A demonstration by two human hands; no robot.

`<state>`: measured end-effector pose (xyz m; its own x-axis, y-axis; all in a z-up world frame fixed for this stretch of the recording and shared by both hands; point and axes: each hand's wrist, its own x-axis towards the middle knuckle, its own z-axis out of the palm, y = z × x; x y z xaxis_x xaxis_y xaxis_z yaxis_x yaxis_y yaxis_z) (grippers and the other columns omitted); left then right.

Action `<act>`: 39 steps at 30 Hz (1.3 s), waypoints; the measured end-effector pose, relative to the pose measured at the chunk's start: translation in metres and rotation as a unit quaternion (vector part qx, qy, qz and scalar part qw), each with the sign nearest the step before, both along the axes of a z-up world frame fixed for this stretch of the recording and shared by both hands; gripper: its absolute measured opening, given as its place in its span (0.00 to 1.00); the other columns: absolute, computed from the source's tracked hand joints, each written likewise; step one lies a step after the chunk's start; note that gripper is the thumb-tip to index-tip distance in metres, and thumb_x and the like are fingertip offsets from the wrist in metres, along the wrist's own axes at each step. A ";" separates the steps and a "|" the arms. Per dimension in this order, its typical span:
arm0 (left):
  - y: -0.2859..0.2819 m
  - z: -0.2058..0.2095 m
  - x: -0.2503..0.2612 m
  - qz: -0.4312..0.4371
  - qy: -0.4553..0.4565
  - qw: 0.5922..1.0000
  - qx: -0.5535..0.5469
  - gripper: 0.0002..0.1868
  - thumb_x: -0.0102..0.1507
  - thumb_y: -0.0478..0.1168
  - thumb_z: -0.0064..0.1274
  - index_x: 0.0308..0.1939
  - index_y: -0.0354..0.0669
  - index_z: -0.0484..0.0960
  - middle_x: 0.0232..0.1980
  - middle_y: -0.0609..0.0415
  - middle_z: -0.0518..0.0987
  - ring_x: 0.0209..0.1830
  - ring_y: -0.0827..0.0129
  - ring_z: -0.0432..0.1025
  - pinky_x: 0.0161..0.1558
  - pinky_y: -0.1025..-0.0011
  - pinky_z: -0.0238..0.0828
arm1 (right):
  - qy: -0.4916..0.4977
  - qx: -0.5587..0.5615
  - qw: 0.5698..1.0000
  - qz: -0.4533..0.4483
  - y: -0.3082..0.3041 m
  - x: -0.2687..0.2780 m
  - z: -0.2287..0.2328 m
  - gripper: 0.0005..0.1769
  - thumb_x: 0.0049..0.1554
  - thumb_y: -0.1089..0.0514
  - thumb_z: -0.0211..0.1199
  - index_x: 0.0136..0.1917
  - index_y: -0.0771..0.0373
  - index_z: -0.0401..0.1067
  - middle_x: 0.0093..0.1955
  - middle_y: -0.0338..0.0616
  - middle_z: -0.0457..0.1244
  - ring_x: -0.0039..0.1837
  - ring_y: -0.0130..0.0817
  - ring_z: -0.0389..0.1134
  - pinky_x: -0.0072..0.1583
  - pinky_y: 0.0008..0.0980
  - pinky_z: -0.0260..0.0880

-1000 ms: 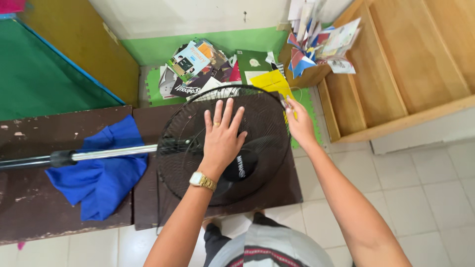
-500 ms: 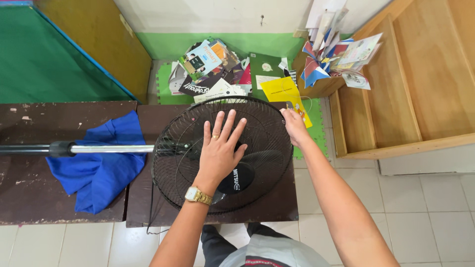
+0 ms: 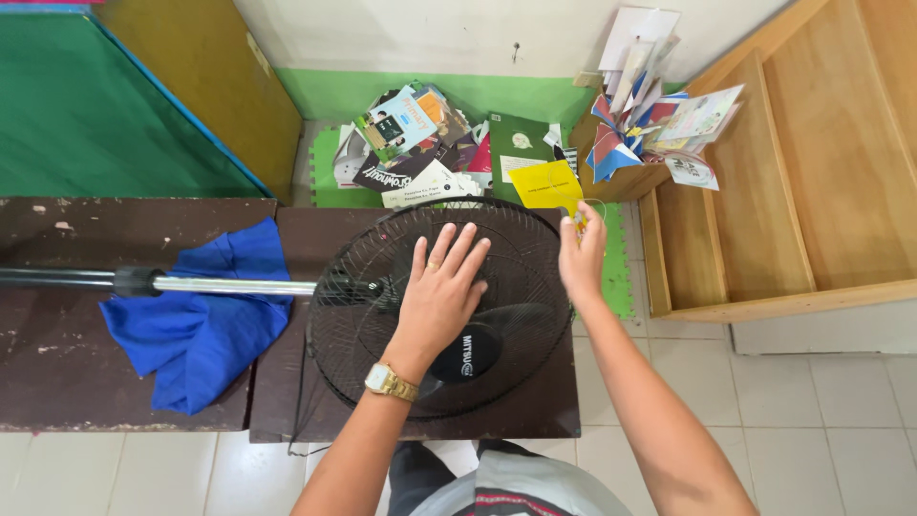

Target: The person removes the front grille of a standing electric fan, then unscrews the central nut to detach the fan blades from the motor shaft. The removed grille and blades are placed on the table next to the fan.

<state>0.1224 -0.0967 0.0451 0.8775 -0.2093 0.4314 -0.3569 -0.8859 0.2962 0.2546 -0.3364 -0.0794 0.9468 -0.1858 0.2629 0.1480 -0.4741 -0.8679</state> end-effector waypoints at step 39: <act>0.136 -0.007 0.150 -0.018 0.473 0.836 -0.278 0.19 0.59 0.53 0.64 0.37 0.39 0.86 0.24 0.62 0.72 0.19 0.77 0.59 0.22 0.70 0.53 | 0.107 -0.158 0.978 0.087 0.088 -0.096 0.078 0.56 0.49 0.39 0.72 0.82 0.51 0.49 0.86 0.55 0.35 0.86 0.56 0.33 0.75 0.60 0.37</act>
<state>0.2721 0.0396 0.0383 0.8789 -0.2401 -0.4122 0.2462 -0.5118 0.8231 0.1583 -0.2482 -0.0015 0.9964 0.0415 0.0740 0.0816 -0.7071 -0.7024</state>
